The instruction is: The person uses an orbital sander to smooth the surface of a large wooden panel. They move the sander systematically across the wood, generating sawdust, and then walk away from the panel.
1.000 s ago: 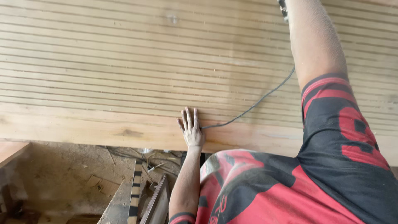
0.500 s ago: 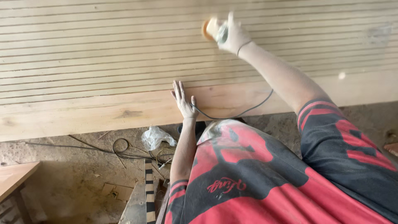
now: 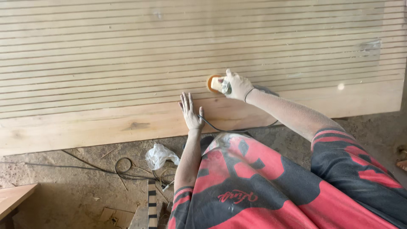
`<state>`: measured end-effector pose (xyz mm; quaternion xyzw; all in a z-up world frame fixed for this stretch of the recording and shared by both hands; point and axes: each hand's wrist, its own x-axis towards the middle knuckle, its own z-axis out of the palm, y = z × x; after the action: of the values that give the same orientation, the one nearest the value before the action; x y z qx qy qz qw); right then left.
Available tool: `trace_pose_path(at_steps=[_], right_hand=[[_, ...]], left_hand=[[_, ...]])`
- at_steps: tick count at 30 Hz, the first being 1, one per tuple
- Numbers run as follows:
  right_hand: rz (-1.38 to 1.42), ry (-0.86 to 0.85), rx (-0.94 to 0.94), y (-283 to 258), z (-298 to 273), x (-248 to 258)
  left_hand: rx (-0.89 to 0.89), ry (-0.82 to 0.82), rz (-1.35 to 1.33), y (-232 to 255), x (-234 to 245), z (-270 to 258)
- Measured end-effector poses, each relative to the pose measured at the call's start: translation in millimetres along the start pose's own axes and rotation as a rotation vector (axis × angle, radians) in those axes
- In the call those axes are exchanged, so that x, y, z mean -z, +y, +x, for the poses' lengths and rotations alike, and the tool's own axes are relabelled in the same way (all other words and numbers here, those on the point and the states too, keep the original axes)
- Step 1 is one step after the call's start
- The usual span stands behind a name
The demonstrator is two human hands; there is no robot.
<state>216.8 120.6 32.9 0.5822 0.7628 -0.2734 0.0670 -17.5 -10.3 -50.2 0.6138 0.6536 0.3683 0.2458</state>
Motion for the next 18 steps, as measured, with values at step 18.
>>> trace_pose_path(at_steps=[18], right_hand=[[0.059, 0.118, 0.056, 71, 285, 133]], left_hand=[[0.086, -0.086, 0.095, -6, -8, 8]])
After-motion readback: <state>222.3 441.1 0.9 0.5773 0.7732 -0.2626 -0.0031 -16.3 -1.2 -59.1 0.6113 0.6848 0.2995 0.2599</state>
